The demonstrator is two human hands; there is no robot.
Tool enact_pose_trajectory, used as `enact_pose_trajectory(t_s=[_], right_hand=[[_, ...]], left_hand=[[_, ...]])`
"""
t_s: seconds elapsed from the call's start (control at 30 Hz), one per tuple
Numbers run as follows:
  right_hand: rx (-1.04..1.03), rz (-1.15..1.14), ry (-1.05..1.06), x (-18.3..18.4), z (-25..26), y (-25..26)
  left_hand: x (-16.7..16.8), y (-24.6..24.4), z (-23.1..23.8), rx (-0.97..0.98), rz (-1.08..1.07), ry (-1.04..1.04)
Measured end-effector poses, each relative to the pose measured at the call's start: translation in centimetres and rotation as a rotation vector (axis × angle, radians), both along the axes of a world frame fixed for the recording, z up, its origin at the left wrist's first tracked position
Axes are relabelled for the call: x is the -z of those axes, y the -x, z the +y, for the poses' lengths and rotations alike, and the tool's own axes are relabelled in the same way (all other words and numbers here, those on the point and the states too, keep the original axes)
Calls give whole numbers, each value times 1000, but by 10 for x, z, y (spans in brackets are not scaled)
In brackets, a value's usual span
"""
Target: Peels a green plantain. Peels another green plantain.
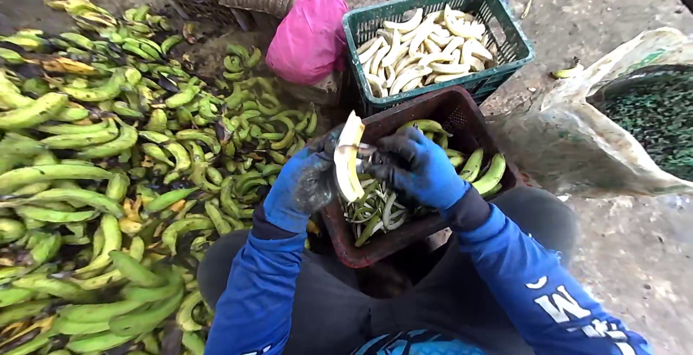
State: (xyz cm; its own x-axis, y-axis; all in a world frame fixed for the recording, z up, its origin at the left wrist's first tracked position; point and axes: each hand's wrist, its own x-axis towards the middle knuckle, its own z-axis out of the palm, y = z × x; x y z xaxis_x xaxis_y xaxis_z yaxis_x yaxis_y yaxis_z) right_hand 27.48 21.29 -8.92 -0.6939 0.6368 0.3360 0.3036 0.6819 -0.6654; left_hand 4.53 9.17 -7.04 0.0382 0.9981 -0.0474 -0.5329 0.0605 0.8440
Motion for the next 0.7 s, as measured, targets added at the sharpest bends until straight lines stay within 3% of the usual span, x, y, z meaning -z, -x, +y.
enact_pose_trajectory(t_s=[0.13, 0.3, 0.47, 0.7], right_hand=[[238, 151, 167, -11, 14, -9], [-10, 274, 560, -25, 5, -22], [-180, 241, 549, -27, -20, -6], [-176, 114, 453, -15, -16, 4]], left_hand=[[1, 0, 16, 119, -210, 30], [0, -5, 13, 98, -125, 78], [1, -5, 3, 39, -81, 89], [6, -5, 0, 132, -182, 46]])
